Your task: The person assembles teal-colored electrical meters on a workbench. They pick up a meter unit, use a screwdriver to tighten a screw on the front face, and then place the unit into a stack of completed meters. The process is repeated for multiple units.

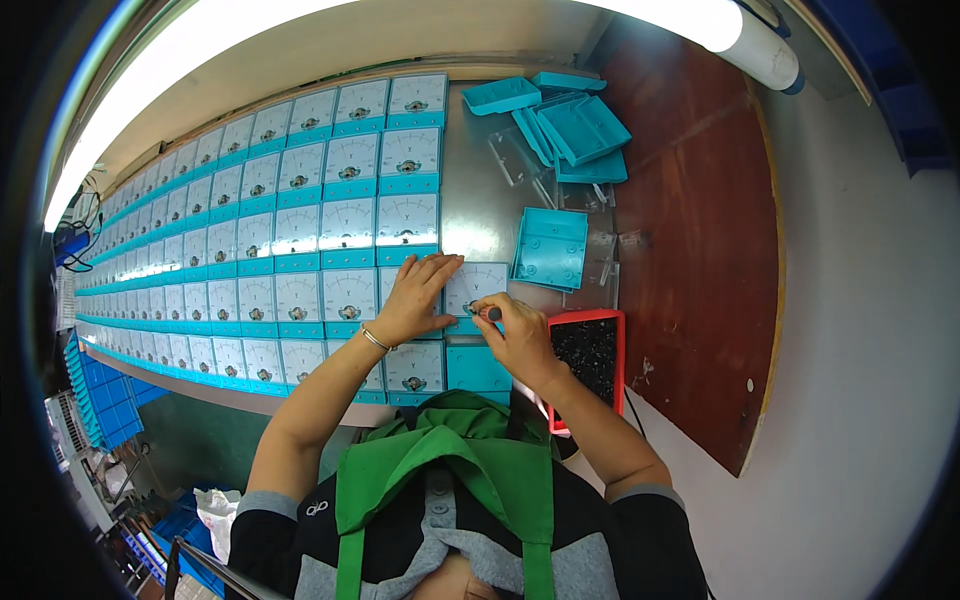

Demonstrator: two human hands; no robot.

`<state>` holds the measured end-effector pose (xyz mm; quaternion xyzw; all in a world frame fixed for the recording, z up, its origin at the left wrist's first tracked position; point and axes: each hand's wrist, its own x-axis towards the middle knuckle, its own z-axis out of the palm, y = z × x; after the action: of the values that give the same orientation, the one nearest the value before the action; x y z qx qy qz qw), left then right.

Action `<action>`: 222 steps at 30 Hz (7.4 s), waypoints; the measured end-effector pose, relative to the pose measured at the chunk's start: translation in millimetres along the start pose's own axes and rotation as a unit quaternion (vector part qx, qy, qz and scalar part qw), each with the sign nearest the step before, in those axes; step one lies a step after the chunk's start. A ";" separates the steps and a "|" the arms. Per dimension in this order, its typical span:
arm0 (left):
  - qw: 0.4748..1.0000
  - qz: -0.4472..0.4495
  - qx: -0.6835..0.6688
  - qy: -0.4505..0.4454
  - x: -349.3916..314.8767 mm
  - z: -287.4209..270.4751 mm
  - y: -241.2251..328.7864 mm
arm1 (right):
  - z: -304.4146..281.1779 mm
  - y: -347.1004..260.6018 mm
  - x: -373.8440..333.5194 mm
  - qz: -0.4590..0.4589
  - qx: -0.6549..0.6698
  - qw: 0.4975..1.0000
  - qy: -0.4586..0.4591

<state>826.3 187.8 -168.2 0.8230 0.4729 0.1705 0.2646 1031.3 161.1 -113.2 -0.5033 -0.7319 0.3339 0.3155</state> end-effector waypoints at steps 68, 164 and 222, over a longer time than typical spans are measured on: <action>0.999 0.001 0.017 -0.030 -133.6 -24.8 23.4 | 19.6 -47.9 -68.8 0.143 0.390 0.907 0.071; 0.693 -0.194 -0.695 0.009 -169.0 -45.8 74.8 | 48.8 -100.6 -132.5 0.321 0.484 0.805 -0.119; 0.997 0.054 0.033 -0.050 -146.2 -12.9 7.0 | 69.0 -12.4 -7.5 0.037 0.210 0.976 -0.038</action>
<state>751.9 61.5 -158.1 0.8630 0.4192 0.1273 0.2515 972.0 138.8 -144.1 -0.4393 -0.6376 0.5105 0.3739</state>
